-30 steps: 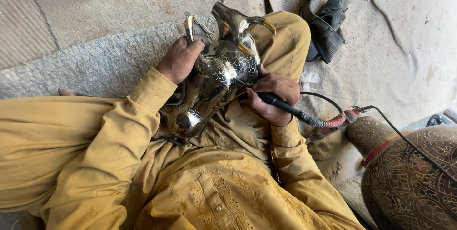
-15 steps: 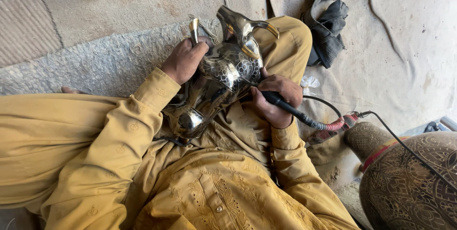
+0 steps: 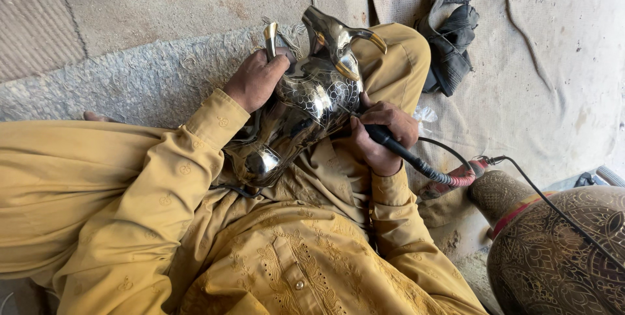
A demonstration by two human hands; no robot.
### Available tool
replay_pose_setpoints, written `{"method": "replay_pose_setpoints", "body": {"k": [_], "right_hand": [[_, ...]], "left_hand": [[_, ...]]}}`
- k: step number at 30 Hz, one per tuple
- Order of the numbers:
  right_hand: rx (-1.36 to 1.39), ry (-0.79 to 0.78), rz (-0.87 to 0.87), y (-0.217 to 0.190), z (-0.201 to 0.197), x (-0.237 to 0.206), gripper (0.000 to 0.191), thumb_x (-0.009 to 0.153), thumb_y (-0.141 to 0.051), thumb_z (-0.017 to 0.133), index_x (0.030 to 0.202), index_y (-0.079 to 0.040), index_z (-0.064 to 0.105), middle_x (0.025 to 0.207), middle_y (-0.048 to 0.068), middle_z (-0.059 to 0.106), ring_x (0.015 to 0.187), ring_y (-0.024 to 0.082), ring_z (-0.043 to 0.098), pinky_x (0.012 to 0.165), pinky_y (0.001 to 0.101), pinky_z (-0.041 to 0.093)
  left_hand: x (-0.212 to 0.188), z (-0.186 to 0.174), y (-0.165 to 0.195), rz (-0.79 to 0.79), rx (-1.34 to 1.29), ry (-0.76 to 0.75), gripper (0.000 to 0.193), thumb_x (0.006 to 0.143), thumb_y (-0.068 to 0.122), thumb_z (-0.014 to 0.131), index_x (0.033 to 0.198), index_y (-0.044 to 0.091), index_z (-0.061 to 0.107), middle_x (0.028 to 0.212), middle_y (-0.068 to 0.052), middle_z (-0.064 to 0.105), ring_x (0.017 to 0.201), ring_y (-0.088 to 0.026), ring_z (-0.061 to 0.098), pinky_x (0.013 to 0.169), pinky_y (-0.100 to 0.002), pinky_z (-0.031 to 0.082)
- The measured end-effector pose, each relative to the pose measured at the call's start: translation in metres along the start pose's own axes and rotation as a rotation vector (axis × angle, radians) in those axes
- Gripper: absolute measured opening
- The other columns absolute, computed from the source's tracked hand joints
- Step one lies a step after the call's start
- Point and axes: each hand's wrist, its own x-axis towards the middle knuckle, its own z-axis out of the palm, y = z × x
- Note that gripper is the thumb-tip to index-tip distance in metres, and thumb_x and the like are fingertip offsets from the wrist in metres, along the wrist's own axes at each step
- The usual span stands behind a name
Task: The person sits cross-legged on the floor holding a polished brass bull figurine in their lap and engraves decorative patterns into its surface using a handheld electric engraving tool. They rotate and reposition the figurine repeatedly to reach different areas, and briefly reach toward other finished figurines lying on the cloth beside them before resuming engraving.
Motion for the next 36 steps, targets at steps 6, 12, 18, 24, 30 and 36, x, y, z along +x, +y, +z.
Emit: {"method": "replay_pose_setpoints", "body": {"k": [6,12,18,24,30,36], "right_hand": [[-0.027,0.015,0.003,-0.003,0.003,0.003,0.017,0.083,0.006,0.077,0.081,0.0,0.061,0.074,0.011,0.066,0.07,0.021,0.069,0.091,0.0383,0.064],[0.086,0.121,0.004,-0.009,0.007,-0.006,0.014,0.087,0.007,0.072,0.089,0.001,0.06,0.078,0.012,0.066,0.075,0.022,0.07,0.094,0.0421,0.065],[0.053,0.226,-0.047,-0.015,0.013,-0.021,0.016,0.089,0.01,0.073,0.092,0.002,0.059,0.087,0.016,0.068,0.084,0.023,0.067,0.09,0.0385,0.062],[0.131,0.404,-0.001,-0.015,0.015,-0.024,0.017,0.094,0.009,0.072,0.096,0.001,0.057,0.09,0.012,0.065,0.076,0.016,0.061,0.072,0.0259,0.05],[0.178,0.515,0.06,-0.011,0.021,-0.015,0.018,0.098,0.007,0.072,0.097,0.0,0.056,0.089,0.01,0.064,0.074,0.014,0.062,0.07,0.0258,0.052],[0.245,0.486,0.057,-0.018,0.045,-0.003,0.017,0.101,0.004,0.074,0.096,0.002,0.058,0.094,0.008,0.065,0.087,0.016,0.07,0.085,0.0291,0.061]], "left_hand": [[0.001,-0.001,-0.006,0.125,0.071,0.011,0.036,0.103,0.035,0.035,0.079,0.011,0.048,0.063,0.0,0.038,0.059,-0.013,0.039,0.056,-0.036,0.036],[0.004,-0.001,-0.008,0.113,0.07,0.006,0.04,0.104,0.039,0.033,0.076,0.012,0.043,0.06,0.0,0.035,0.055,-0.014,0.036,0.053,-0.037,0.034],[-0.011,-0.002,-0.009,-0.248,-0.179,0.093,0.044,0.099,0.047,0.044,0.069,0.016,0.047,0.057,0.007,0.033,0.049,-0.012,0.032,0.049,-0.035,0.033],[-0.021,-0.021,0.002,0.089,-0.331,0.427,0.044,0.098,0.042,0.048,0.075,0.007,0.059,0.062,0.002,0.048,0.061,-0.013,0.046,0.059,-0.037,0.04],[-0.037,-0.07,0.027,0.142,-0.7,0.831,0.046,0.101,0.037,0.054,0.083,-0.004,0.062,0.069,-0.005,0.051,0.066,-0.018,0.046,0.061,-0.038,0.041],[-0.072,-0.102,0.032,0.219,-1.113,1.015,0.03,0.09,0.033,0.061,0.099,0.004,0.062,0.087,-0.004,0.066,0.078,-0.02,0.062,0.069,-0.037,0.051]]}}
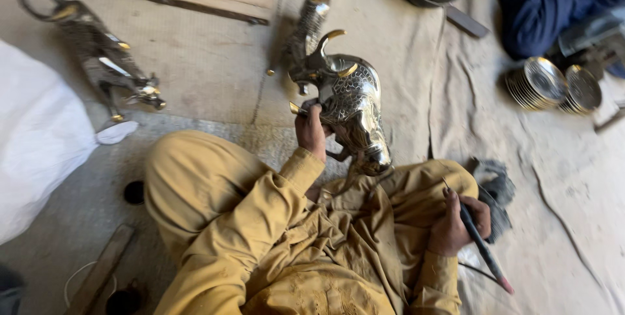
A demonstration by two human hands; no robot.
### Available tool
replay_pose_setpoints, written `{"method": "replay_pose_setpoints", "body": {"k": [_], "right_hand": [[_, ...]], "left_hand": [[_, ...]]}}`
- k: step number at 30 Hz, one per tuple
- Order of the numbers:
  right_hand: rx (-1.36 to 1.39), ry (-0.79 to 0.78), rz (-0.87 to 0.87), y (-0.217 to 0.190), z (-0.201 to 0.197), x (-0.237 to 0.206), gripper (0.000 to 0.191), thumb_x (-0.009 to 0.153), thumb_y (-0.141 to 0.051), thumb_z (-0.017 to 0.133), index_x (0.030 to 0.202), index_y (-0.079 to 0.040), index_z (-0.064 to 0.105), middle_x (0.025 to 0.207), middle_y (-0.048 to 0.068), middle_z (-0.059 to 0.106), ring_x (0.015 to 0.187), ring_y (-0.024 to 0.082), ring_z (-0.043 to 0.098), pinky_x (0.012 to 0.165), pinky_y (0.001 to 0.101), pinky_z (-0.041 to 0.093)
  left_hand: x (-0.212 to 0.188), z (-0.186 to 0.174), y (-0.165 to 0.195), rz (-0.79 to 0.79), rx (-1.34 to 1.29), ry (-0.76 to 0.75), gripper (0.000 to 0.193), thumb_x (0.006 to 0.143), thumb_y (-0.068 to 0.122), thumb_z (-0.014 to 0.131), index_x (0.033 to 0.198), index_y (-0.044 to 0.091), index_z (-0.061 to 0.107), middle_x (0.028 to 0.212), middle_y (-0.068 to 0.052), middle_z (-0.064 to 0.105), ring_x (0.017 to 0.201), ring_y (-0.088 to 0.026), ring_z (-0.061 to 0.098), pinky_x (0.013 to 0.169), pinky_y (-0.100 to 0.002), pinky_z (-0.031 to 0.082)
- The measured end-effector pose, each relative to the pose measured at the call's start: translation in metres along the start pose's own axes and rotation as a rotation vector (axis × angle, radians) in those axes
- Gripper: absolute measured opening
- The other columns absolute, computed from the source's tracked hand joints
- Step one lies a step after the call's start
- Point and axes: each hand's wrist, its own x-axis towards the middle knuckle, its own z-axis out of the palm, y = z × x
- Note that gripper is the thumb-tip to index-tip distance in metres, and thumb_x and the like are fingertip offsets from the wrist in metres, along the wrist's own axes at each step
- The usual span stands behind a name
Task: The person sits cross-legged on the floor holding a polished brass bull figurine in their lap and engraves decorative patterns into its surface using a handheld electric engraving tool. They rotate and reposition the figurine repeatedly to reach different areas, and briefly reach toward other finished figurines lying on the cloth beside them before resuming engraving.
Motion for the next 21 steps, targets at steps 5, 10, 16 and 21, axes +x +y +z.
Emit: {"method": "replay_pose_setpoints", "body": {"k": [5,10,16,21], "right_hand": [[-0.139,-0.052,-0.044,-0.011,0.005,-0.006,0.017,0.104,0.005,0.075,0.098,0.004,0.059,0.087,0.009,0.064,0.078,0.013,0.066,0.072,0.0225,0.053],[-0.084,-0.072,-0.021,-0.02,0.006,-0.011,0.018,0.105,0.003,0.073,0.097,0.004,0.058,0.087,0.007,0.065,0.077,0.011,0.064,0.073,0.0212,0.053],[-0.128,-0.103,-0.052,-0.029,0.01,-0.014,0.015,0.103,0.002,0.074,0.101,0.004,0.059,0.088,0.009,0.066,0.075,0.011,0.065,0.072,0.0223,0.052],[-0.119,-0.112,-0.064,-0.033,0.009,-0.016,0.015,0.103,0.002,0.074,0.098,0.004,0.06,0.094,0.01,0.067,0.086,0.015,0.07,0.078,0.0239,0.057]], "left_hand": [[0.0,-0.018,0.012,-0.177,-0.313,0.173,0.042,0.089,0.04,0.06,0.117,0.009,0.053,0.101,-0.008,0.058,0.091,-0.027,0.063,0.081,-0.045,0.054],[-0.009,-0.019,0.024,-0.157,-0.381,0.277,0.043,0.086,0.031,0.062,0.118,0.005,0.052,0.117,-0.013,0.054,0.11,-0.036,0.061,0.099,-0.052,0.054],[-0.022,-0.021,0.025,-0.13,-0.502,0.28,0.063,0.09,0.032,0.065,0.138,-0.001,0.04,0.132,-0.025,0.049,0.132,-0.045,0.054,0.117,-0.054,0.044],[-0.034,-0.024,0.018,-0.184,-0.572,0.339,0.074,0.089,0.035,0.061,0.15,0.004,0.031,0.152,-0.023,0.04,0.139,-0.045,0.046,0.114,-0.052,0.042]]}}
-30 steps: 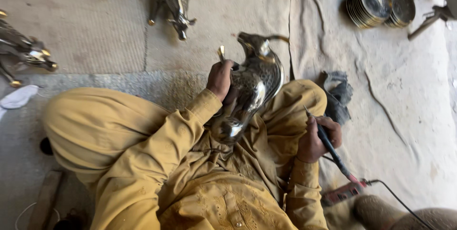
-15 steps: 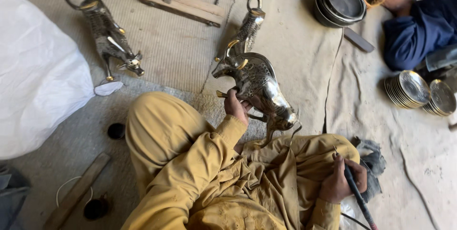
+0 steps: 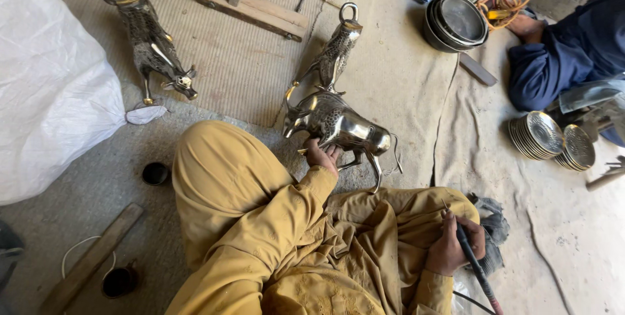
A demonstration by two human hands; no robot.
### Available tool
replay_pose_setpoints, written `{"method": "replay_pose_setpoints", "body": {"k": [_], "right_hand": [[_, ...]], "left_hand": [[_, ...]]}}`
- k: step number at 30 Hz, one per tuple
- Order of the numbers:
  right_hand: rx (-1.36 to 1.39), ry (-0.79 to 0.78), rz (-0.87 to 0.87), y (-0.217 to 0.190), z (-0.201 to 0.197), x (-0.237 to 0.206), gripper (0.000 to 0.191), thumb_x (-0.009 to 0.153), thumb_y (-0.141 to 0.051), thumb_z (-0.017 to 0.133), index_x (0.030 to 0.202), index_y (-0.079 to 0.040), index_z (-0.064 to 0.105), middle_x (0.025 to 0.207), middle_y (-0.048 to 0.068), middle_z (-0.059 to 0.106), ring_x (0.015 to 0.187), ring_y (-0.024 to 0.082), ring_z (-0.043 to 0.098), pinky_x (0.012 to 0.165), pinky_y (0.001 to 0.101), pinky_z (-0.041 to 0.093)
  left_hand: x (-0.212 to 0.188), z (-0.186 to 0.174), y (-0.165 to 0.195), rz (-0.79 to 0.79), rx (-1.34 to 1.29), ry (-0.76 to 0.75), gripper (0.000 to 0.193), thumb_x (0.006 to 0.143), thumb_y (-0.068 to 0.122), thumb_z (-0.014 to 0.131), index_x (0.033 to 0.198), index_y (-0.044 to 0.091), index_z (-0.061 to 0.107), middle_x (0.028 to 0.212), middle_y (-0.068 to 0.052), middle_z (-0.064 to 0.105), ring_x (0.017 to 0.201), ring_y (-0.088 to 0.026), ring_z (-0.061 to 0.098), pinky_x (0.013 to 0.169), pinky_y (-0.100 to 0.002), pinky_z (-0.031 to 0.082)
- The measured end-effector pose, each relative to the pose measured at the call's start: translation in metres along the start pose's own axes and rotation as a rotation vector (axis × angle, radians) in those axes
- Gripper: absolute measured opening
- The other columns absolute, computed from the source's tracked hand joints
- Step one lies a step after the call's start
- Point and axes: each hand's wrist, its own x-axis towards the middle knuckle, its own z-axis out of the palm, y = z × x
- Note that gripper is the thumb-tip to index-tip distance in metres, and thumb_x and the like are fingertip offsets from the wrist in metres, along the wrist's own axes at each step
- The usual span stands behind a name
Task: The person sits cross-legged on the floor holding a polished brass bull figurine in their lap and engraves decorative patterns into its surface using a handheld electric engraving tool. They rotate and reposition the figurine repeatedly to reach different areas, and briefly reach toward other finished figurines lying on the cloth beside them before resuming engraving.
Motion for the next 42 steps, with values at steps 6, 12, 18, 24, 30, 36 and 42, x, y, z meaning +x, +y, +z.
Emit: {"method": "replay_pose_setpoints", "body": {"k": [6,12,18,24,30,36,42], "right_hand": [[0.104,0.005,0.056,0.001,0.0,-0.001,0.015,0.099,0.005,0.073,0.095,0.004,0.058,0.094,0.011,0.068,0.089,0.018,0.074,0.083,0.0291,0.063],[0.026,-0.025,0.031,0.002,-0.005,0.002,0.016,0.099,0.004,0.075,0.093,0.003,0.061,0.09,0.009,0.069,0.085,0.014,0.07,0.079,0.0236,0.056],[0.09,-0.04,0.036,-0.008,-0.006,0.004,0.016,0.098,0.003,0.076,0.092,0.002,0.061,0.089,0.007,0.068,0.081,0.011,0.067,0.077,0.0221,0.054],[0.125,-0.063,0.041,-0.043,-0.01,0.003,0.012,0.097,0.003,0.074,0.093,0.002,0.062,0.087,0.009,0.071,0.08,0.013,0.072,0.073,0.0235,0.058],[0.047,-0.066,-0.006,-0.071,-0.021,-0.005,0.015,0.097,0.006,0.076,0.097,0.002,0.062,0.089,0.009,0.069,0.081,0.011,0.068,0.076,0.0213,0.053],[-0.02,-0.084,-0.028,-0.066,-0.017,0.008,0.014,0.092,0.008,0.077,0.096,0.002,0.064,0.089,0.007,0.067,0.08,0.009,0.061,0.077,0.0209,0.05],[0.072,-0.045,0.099,-0.034,-0.013,0.036,0.012,0.093,0.003,0.076,0.096,0.0,0.065,0.09,0.003,0.069,0.081,0.008,0.064,0.078,0.0211,0.053]], "left_hand": [[-0.003,-0.001,-0.003,0.008,0.023,0.031,0.072,0.091,0.032,0.06,0.152,0.011,0.03,0.157,-0.017,0.033,0.14,-0.044,0.044,0.115,-0.049,0.046],[-0.01,0.0,-0.002,0.04,0.06,0.072,0.068,0.094,0.032,0.061,0.152,0.015,0.03,0.159,-0.019,0.033,0.14,-0.042,0.046,0.114,-0.048,0.046],[-0.033,-0.004,0.0,-0.047,0.276,-0.043,0.06,0.101,0.045,0.048,0.151,0.015,0.033,0.152,-0.019,0.047,0.129,-0.036,0.056,0.104,-0.046,0.051],[-0.071,0.008,0.017,-0.081,1.058,-0.333,0.037,0.1,0.033,0.057,0.116,0.002,0.068,0.106,-0.022,0.075,0.075,-0.024,0.068,0.058,-0.036,0.051],[-0.015,0.081,0.093,0.87,2.0,-0.067,0.039,0.095,0.045,0.055,0.109,0.01,0.067,0.106,-0.012,0.068,0.094,-0.027,0.065,0.082,-0.046,0.053],[0.034,0.081,0.107,0.451,2.29,-0.085,0.07,0.087,0.061,0.072,0.127,0.004,0.063,0.132,-0.023,0.061,0.125,-0.041,0.055,0.114,-0.061,0.025],[0.049,0.097,0.086,0.185,2.322,-0.251,0.072,0.073,0.055,0.085,0.12,0.003,0.071,0.129,-0.021,0.071,0.122,-0.036,0.066,0.12,-0.056,0.032]]}}
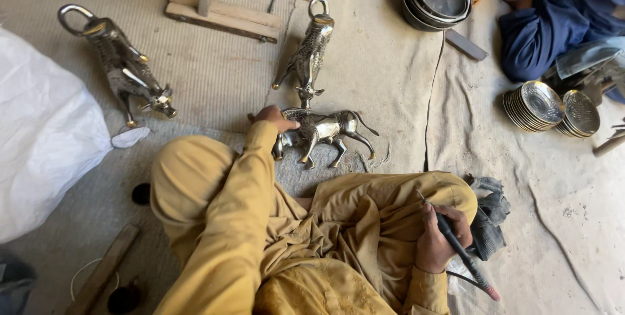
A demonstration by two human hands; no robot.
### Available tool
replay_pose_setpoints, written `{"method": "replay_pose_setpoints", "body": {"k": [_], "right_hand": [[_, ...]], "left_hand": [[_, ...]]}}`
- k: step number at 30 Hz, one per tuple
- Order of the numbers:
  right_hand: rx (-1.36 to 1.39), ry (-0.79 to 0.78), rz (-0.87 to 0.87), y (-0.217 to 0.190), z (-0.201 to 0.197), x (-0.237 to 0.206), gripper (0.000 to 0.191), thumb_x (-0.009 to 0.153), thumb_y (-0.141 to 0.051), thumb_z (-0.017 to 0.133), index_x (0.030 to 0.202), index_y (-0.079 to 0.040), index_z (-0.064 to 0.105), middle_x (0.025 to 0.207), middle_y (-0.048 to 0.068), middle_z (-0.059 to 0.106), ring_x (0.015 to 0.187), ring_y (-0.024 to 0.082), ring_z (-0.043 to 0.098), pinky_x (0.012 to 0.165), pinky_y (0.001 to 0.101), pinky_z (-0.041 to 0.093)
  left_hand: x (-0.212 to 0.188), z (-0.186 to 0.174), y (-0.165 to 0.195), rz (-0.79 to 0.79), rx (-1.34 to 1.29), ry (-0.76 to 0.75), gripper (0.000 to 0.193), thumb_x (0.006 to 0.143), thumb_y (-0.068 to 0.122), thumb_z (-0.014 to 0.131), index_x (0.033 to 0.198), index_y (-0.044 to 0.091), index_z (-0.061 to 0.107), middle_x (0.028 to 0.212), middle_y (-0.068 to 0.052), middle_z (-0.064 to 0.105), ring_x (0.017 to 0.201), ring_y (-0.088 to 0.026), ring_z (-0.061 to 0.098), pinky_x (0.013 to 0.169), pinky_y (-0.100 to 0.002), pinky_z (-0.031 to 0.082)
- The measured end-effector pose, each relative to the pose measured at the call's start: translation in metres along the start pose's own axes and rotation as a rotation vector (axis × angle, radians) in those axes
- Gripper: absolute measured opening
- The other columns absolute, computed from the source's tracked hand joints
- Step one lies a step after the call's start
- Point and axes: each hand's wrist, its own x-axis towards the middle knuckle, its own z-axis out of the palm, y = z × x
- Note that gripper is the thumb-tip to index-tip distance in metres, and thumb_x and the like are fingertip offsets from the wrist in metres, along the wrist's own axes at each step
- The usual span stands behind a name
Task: The person sits cross-legged on the floor holding a polished brass bull figurine in their lap and engraves decorative patterns into its surface using a handheld electric engraving tool. They rotate and reposition the figurine repeatedly to reach different areas, and briefly reach toward other finished figurines lying on the cloth beside them before resuming engraving.
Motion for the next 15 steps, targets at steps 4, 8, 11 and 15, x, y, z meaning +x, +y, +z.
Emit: {"method": "replay_pose_setpoints", "body": {"k": [4,8,11,15], "right_hand": [[-0.161,-0.006,-0.013,0.021,0.008,0.024,0.016,0.09,0.006,0.08,0.095,0.001,0.066,0.092,0.006,0.068,0.078,0.008,0.06,0.078,0.0221,0.049],[-0.19,-0.045,-0.035,0.034,0.011,0.038,0.016,0.089,0.007,0.078,0.096,0.002,0.065,0.095,0.009,0.07,0.084,0.011,0.063,0.081,0.023,0.051],[-0.19,-0.056,-0.022,0.042,0.014,0.046,0.017,0.087,0.008,0.078,0.095,0.002,0.064,0.094,0.01,0.07,0.082,0.012,0.063,0.08,0.0234,0.051],[-0.116,-0.067,0.009,0.051,0.018,0.05,0.018,0.087,0.01,0.077,0.094,0.001,0.063,0.092,0.011,0.07,0.081,0.013,0.064,0.078,0.0234,0.051]], "left_hand": [[-0.009,0.03,0.033,0.033,0.171,0.205,0.074,0.08,0.051,0.083,0.129,0.003,0.058,0.127,-0.017,0.066,0.119,-0.03,0.063,0.124,-0.058,0.011],[-0.037,0.065,0.047,0.386,0.187,0.592,0.086,0.074,0.047,0.087,0.136,0.0,0.05,0.123,-0.018,0.066,0.115,-0.028,0.062,0.114,-0.057,0.018],[-0.055,0.073,0.051,0.47,0.172,0.584,0.088,0.075,0.048,0.085,0.141,0.002,0.049,0.124,-0.015,0.065,0.115,-0.027,0.062,0.115,-0.055,0.02],[-0.079,0.072,0.049,0.634,0.146,0.592,0.087,0.076,0.047,0.083,0.142,0.003,0.049,0.123,-0.015,0.063,0.116,-0.031,0.061,0.114,-0.058,0.015]]}}
